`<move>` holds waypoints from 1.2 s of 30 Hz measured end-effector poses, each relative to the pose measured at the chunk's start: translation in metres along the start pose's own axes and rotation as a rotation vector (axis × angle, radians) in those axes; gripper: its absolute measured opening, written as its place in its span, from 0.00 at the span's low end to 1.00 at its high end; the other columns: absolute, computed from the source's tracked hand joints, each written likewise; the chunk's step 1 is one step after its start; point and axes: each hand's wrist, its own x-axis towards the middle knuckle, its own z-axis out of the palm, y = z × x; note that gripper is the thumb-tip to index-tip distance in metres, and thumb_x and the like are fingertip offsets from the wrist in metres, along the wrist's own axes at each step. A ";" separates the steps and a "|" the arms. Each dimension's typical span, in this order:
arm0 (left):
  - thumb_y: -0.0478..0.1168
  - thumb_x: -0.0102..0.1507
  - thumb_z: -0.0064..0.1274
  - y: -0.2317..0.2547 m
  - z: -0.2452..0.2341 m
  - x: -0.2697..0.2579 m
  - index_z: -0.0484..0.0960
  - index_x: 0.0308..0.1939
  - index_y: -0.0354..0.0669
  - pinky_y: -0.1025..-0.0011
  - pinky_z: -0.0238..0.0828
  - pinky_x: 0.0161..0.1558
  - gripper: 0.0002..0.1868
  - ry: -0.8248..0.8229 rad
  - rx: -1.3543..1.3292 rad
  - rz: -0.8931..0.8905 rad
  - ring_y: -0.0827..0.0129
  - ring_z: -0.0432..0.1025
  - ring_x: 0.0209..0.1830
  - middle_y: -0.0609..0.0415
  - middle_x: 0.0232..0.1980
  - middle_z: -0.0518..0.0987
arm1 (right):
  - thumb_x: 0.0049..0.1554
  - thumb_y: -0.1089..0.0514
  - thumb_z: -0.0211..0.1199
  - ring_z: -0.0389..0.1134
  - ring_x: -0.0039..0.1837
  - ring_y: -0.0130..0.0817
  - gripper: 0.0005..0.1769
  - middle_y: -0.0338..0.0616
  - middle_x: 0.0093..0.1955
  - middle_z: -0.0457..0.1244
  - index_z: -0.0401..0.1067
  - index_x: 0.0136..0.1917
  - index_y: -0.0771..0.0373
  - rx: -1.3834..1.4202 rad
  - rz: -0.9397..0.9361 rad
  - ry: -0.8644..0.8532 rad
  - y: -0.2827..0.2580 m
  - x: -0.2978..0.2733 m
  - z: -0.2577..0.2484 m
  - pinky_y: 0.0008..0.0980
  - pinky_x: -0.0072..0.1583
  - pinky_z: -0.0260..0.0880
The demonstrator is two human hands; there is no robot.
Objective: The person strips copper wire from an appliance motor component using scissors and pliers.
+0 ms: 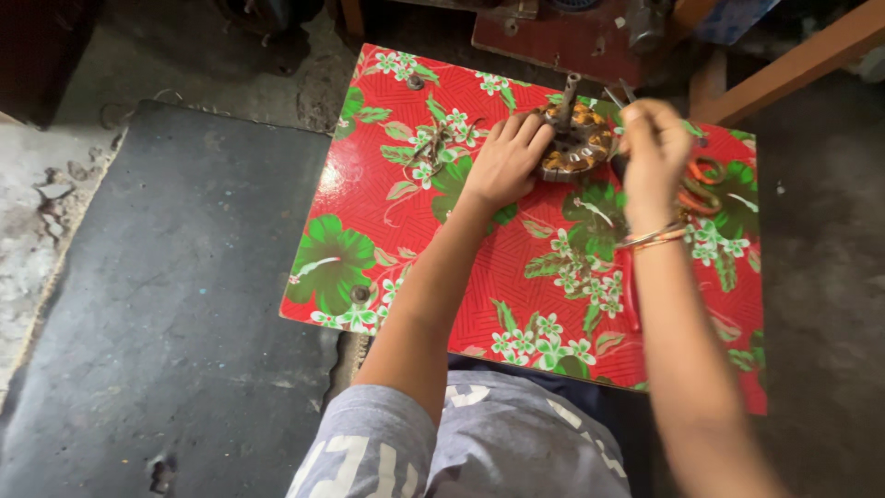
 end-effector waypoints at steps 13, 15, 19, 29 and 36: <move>0.34 0.45 0.60 -0.003 0.003 -0.001 0.69 0.55 0.42 0.56 0.64 0.60 0.33 0.015 -0.026 0.008 0.50 0.66 0.63 0.47 0.57 0.72 | 0.56 0.66 0.66 0.73 0.47 0.34 0.12 0.45 0.52 0.70 0.81 0.54 0.59 -1.029 -0.012 -0.390 -0.056 -0.058 -0.122 0.31 0.50 0.73; 0.34 0.46 0.60 -0.004 0.004 -0.001 0.69 0.56 0.42 0.56 0.64 0.60 0.33 0.030 -0.017 0.016 0.49 0.65 0.63 0.47 0.57 0.71 | 0.56 0.65 0.63 0.74 0.51 0.36 0.15 0.45 0.56 0.70 0.79 0.57 0.59 -1.001 -0.032 -0.260 -0.061 -0.063 -0.124 0.31 0.51 0.73; 0.34 0.48 0.61 -0.003 0.004 -0.003 0.70 0.55 0.43 0.57 0.65 0.59 0.31 0.048 -0.011 0.013 0.50 0.66 0.63 0.49 0.58 0.72 | 0.58 0.39 0.69 0.75 0.49 0.41 0.22 0.46 0.50 0.72 0.80 0.59 0.53 -1.201 0.311 -0.351 -0.077 -0.084 -0.095 0.41 0.51 0.74; 0.36 0.47 0.63 -0.001 0.001 -0.005 0.70 0.55 0.43 0.57 0.67 0.57 0.32 0.053 -0.046 -0.008 0.50 0.67 0.60 0.49 0.56 0.72 | 0.40 0.27 0.69 0.69 0.61 0.58 0.63 0.63 0.66 0.63 0.57 0.76 0.67 -1.180 -0.008 -0.538 -0.073 -0.119 -0.080 0.51 0.55 0.71; 0.41 0.44 0.63 -0.005 -0.011 -0.005 0.71 0.57 0.44 0.54 0.64 0.63 0.36 -0.025 -0.247 -0.101 0.47 0.62 0.66 0.49 0.61 0.71 | 0.41 0.27 0.74 0.74 0.56 0.47 0.45 0.48 0.55 0.71 0.70 0.62 0.56 -1.482 0.450 -0.550 -0.084 -0.124 -0.093 0.46 0.54 0.74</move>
